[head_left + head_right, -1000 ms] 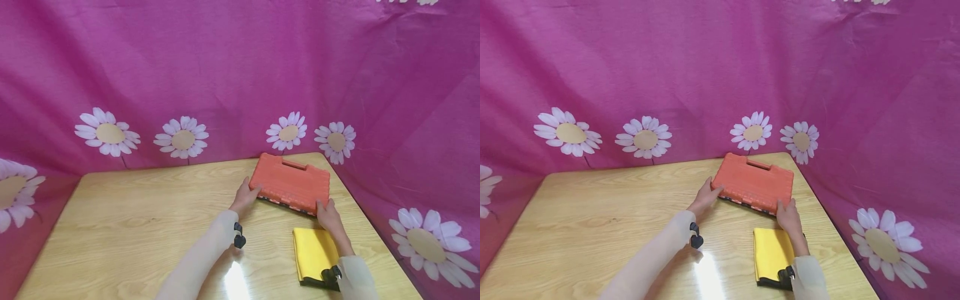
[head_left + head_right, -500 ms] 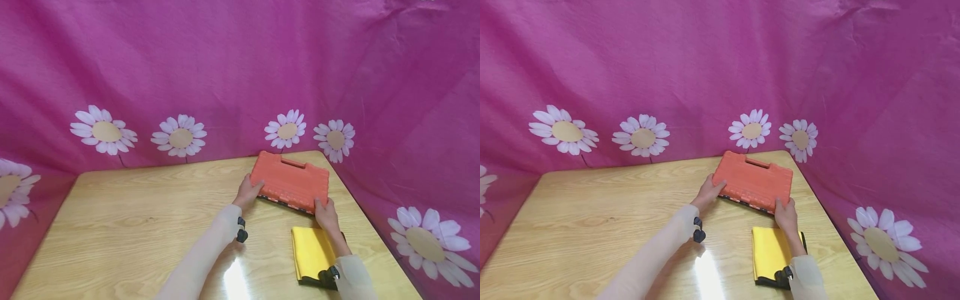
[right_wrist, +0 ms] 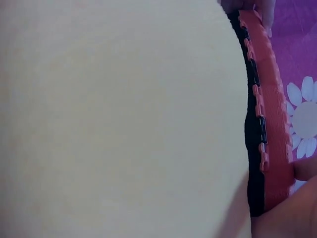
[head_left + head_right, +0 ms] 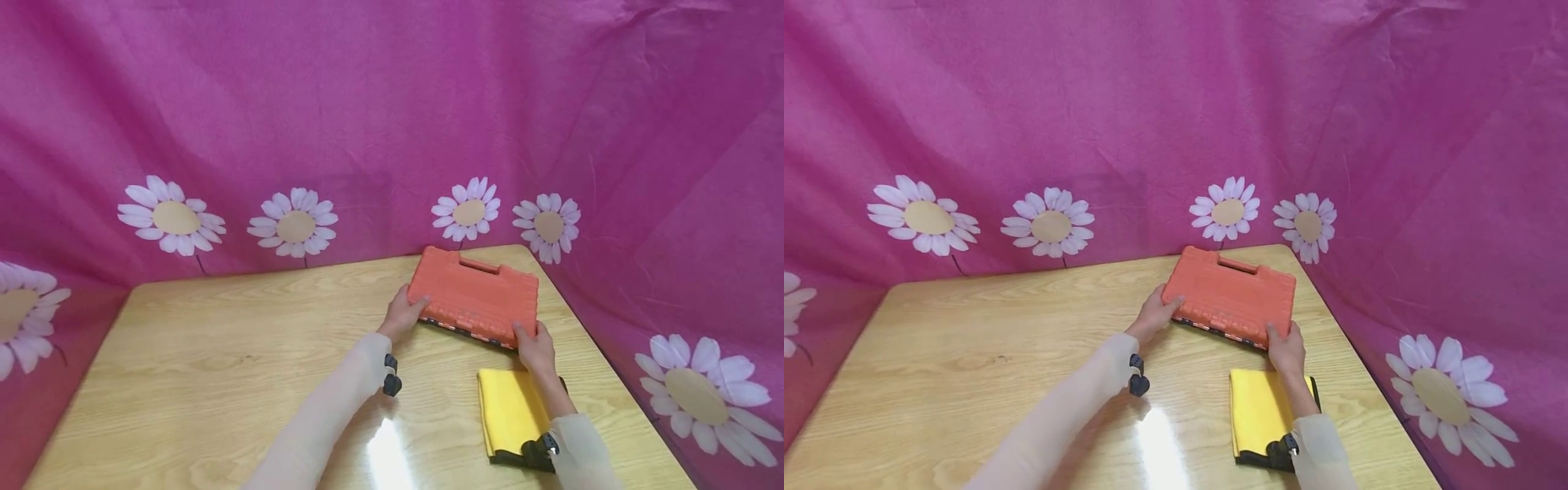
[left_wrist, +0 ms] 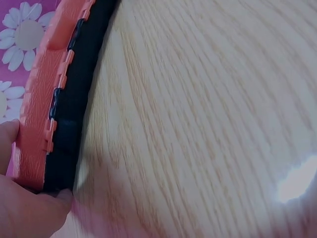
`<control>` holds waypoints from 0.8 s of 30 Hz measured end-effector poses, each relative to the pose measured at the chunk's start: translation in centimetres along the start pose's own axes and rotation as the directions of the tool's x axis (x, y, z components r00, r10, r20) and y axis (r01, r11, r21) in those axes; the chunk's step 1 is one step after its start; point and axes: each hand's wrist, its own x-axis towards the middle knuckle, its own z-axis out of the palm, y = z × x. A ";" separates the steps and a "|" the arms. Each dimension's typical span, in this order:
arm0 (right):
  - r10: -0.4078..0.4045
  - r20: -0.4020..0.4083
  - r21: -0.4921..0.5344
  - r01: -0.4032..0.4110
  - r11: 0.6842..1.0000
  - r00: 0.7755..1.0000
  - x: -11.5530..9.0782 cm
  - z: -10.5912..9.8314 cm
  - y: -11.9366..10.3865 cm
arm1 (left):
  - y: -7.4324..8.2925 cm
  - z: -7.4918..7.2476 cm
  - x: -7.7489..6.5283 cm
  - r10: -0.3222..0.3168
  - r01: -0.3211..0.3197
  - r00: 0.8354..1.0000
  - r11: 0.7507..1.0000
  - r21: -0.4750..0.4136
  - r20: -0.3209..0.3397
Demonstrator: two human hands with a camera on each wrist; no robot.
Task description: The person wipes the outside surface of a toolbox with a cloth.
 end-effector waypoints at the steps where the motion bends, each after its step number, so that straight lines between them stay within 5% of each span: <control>1: 0.007 -0.001 0.005 -0.007 1.000 1.000 0.0 0.0 0.0 | -0.1 0.0 0.0 0.003 -0.003 1.000 1.000 0.005 0.003; 15: 0.029 0.008 0.076 -0.029 0.997 1.000 -0.4 0.1 -0.7 | 0.4 -0.7 -0.9 0.031 -0.033 0.999 0.996 -0.082 -0.021; 24: 0.006 0.013 0.061 -0.006 0.998 1.000 -0.9 -0.3 -1.0 | 0.5 -0.8 -1.3 -0.015 0.005 0.998 0.989 -0.148 -0.064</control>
